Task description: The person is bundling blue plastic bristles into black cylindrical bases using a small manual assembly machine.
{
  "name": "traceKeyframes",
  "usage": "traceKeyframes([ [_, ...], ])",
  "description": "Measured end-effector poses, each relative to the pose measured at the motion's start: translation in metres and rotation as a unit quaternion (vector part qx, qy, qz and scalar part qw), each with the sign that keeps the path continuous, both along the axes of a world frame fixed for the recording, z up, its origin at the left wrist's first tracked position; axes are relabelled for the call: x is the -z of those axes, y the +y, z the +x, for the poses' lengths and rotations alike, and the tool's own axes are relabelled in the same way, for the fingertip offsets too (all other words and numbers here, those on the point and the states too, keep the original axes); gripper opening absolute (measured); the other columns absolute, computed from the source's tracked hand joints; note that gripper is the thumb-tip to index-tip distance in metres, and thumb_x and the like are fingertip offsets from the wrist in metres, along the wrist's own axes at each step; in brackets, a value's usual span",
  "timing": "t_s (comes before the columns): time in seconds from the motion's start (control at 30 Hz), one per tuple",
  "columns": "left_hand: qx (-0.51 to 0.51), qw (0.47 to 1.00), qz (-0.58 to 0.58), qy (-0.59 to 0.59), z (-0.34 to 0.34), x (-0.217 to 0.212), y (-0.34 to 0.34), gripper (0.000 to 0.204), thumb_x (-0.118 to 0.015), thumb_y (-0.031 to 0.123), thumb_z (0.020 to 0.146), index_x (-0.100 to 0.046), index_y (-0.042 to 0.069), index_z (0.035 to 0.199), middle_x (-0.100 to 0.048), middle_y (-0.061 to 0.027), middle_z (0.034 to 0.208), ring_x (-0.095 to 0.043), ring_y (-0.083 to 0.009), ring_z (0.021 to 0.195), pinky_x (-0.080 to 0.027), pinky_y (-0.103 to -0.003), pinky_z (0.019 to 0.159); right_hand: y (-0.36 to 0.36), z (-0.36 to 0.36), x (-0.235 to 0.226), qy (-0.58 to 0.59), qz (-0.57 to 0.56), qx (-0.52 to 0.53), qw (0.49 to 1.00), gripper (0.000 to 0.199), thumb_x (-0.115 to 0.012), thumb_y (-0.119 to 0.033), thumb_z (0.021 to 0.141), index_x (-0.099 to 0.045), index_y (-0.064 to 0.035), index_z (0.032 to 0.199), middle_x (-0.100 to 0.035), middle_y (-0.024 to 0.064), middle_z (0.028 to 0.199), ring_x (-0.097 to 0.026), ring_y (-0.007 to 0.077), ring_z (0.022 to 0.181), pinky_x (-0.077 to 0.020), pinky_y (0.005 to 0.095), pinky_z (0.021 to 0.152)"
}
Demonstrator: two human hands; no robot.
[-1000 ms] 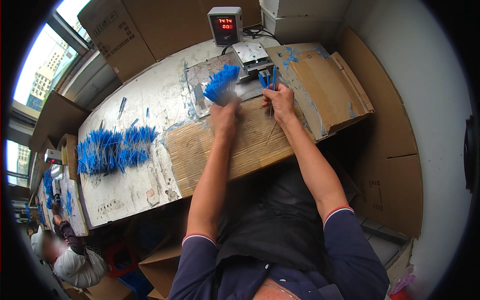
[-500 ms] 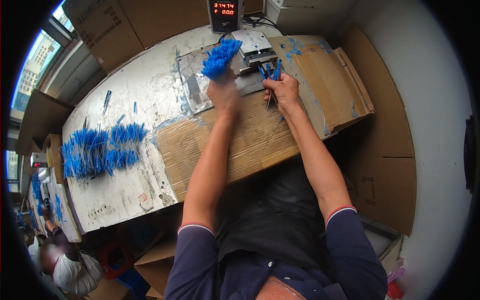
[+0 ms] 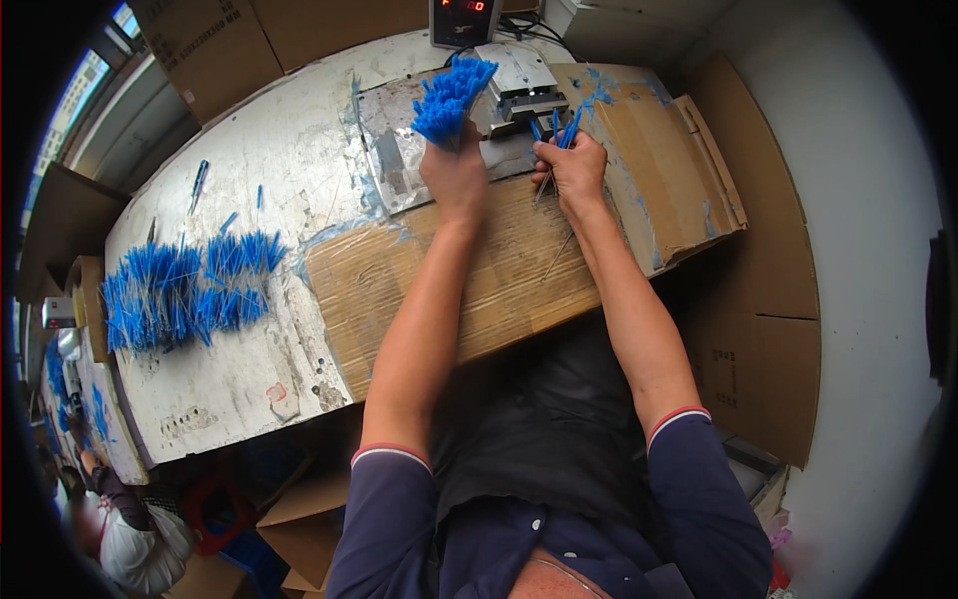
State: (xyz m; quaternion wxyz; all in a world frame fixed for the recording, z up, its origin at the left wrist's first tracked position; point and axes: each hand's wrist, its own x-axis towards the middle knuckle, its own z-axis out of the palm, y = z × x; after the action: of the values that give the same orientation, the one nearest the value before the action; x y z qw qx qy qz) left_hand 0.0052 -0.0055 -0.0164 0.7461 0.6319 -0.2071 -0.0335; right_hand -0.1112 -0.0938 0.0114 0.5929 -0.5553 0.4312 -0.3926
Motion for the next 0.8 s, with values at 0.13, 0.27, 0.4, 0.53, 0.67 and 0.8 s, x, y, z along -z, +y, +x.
traceKeyframes([
  [0.13, 0.000, 1.000, 0.016, -0.006, 0.001, 0.002, 0.000, 0.013, -0.069, 0.017, 0.096, -0.072, 0.005, 0.092, -0.072, -0.0025, 0.078, -0.062, -0.0095, 0.070, -0.049, -0.029, 0.067, -0.003, 0.001, -0.001, 0.012, -0.005, -0.004, 1.000, 0.016, -0.074, 0.004, 0.080, -0.059, 0.0015, 0.086, -0.065, 0.0088, 0.072, -0.065, 0.0152, 0.054, -0.0565, 0.0295, 0.043],
  [0.27, -0.043, 0.996, 0.051, -0.059, -0.002, 0.000, 0.000, 0.014, -0.070, 0.019, 0.095, -0.072, 0.005, 0.096, -0.074, -0.0073, 0.082, -0.066, -0.0160, 0.073, -0.050, -0.034, 0.070, -0.004, 0.001, -0.004, 0.025, 0.019, -0.017, 0.999, 0.015, -0.075, 0.000, 0.084, -0.061, -0.0001, 0.088, -0.067, 0.0091, 0.075, -0.065, 0.0149, 0.056, -0.0582, 0.0293, 0.046],
  [0.4, -0.051, 0.982, 0.135, -0.122, -0.003, -0.002, 0.001, 0.017, -0.071, 0.021, 0.094, -0.070, 0.007, 0.105, -0.073, -0.0152, 0.091, -0.071, -0.0312, 0.083, -0.051, -0.041, 0.075, -0.006, -0.005, -0.004, -0.056, 0.078, -0.022, 0.995, 0.012, -0.073, -0.003, 0.087, -0.063, 0.0008, 0.091, -0.069, 0.0105, 0.080, -0.068, 0.0176, 0.061, -0.0603, 0.0304, 0.050],
  [0.53, -0.018, 0.969, 0.174, -0.174, -0.003, -0.003, 0.001, 0.024, -0.071, 0.019, 0.093, -0.069, 0.013, 0.116, -0.073, -0.0177, 0.098, -0.070, -0.0396, 0.091, -0.052, -0.045, 0.077, -0.004, -0.012, -0.003, -0.119, 0.119, -0.042, 0.985, 0.012, -0.069, -0.005, 0.090, -0.064, 0.0033, 0.096, -0.069, 0.0109, 0.083, -0.069, 0.0187, 0.064, -0.0616, 0.0309, 0.053],
  [0.67, 0.022, 0.960, 0.163, -0.228, -0.010, -0.011, 0.000, 0.015, -0.062, 0.013, 0.092, -0.066, 0.008, 0.106, -0.069, -0.0184, 0.093, -0.065, -0.0427, 0.088, -0.050, -0.051, 0.076, -0.004, -0.018, 0.004, -0.149, 0.110, -0.050, 0.981, 0.013, -0.069, -0.004, 0.090, -0.065, 0.0031, 0.099, -0.069, 0.0098, 0.084, -0.069, 0.0182, 0.063, -0.0622, 0.0295, 0.055],
  [0.8, 0.025, 0.953, 0.177, -0.243, -0.009, -0.012, 0.001, 0.011, -0.061, 0.011, 0.091, -0.066, 0.007, 0.100, -0.069, -0.0172, 0.091, -0.065, -0.0415, 0.086, -0.050, -0.051, 0.075, -0.002, -0.023, 0.007, -0.104, 0.093, -0.033, 0.990, 0.013, -0.072, -0.002, 0.088, -0.065, 0.0029, 0.099, -0.068, 0.0090, 0.082, -0.068, 0.0171, 0.062, -0.0617, 0.0293, 0.054],
])
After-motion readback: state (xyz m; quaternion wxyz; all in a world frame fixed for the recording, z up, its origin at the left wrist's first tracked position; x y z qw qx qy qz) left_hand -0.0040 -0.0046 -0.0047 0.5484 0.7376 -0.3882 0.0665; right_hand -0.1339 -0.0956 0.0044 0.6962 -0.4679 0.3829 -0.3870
